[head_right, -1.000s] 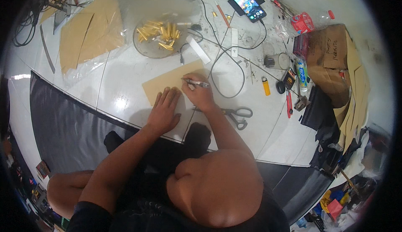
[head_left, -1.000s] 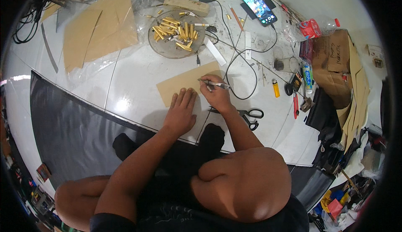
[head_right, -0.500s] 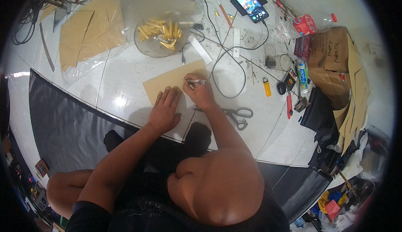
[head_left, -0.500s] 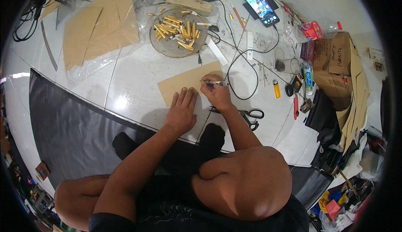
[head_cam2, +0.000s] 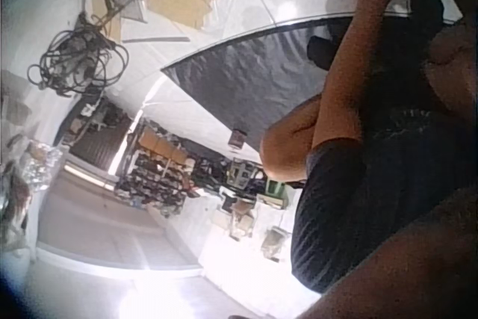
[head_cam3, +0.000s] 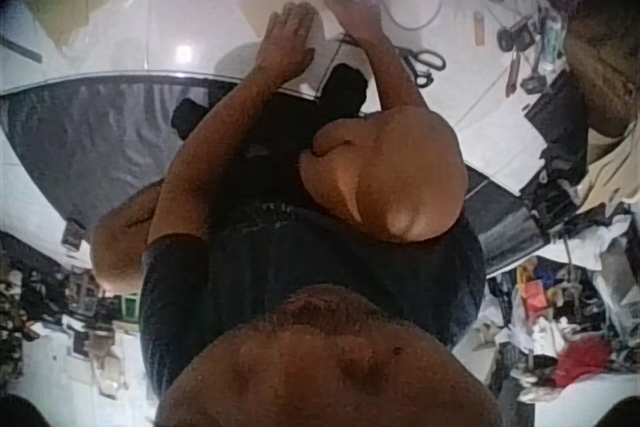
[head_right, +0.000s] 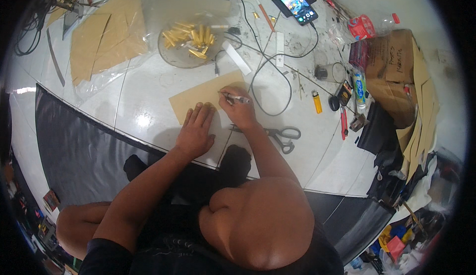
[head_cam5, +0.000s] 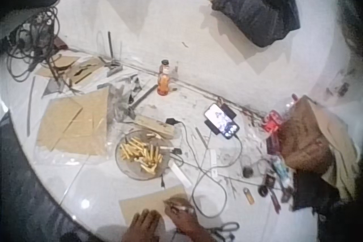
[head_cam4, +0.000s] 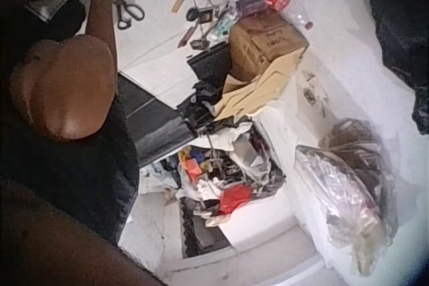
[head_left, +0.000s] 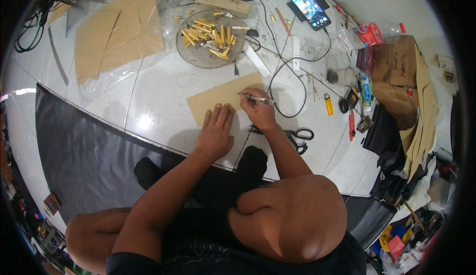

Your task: The person draws on a cardboard strip using a pen and unfolds a large black sheet of fabric on the floor. The person then cuts the fabric sheet using shears and folds the cut material.

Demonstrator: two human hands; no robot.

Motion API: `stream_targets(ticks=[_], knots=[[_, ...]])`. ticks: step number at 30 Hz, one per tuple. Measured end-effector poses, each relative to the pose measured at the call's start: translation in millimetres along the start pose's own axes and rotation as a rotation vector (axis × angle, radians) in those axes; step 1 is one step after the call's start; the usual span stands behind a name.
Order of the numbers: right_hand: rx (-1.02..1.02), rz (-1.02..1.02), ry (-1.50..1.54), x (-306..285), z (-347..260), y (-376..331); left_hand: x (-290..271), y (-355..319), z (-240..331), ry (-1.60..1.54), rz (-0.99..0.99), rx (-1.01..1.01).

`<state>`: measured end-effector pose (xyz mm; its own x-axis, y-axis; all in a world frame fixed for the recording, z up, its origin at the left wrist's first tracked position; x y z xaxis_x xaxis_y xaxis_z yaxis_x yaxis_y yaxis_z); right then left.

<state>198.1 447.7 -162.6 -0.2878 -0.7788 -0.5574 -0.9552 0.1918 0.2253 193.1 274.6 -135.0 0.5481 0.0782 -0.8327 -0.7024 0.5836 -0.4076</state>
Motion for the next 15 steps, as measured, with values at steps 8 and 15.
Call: stream_targets(ticks=[8, 15], knots=[[-0.086, 0.011, -0.050, -3.2, 6.2, -2.6, 0.2, 0.3, 0.9, 0.011, -0.006, 0.006], [0.061, 0.117, 0.114, -4.9, 5.4, -2.6, 0.3, 0.1, 0.3, -0.008, 0.005, -0.004]])
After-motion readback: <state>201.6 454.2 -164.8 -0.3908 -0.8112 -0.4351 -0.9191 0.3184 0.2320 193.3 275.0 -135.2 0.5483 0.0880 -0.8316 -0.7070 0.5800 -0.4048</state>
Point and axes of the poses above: each hand's wrist, its own y-axis towards the middle knuckle, its own x-axis out of the palm, z = x × y, the point moved 3 cm from there along y, towards the middle knuckle, and after that the axes turned 15 degrees about -x, right-handed, at the moved point
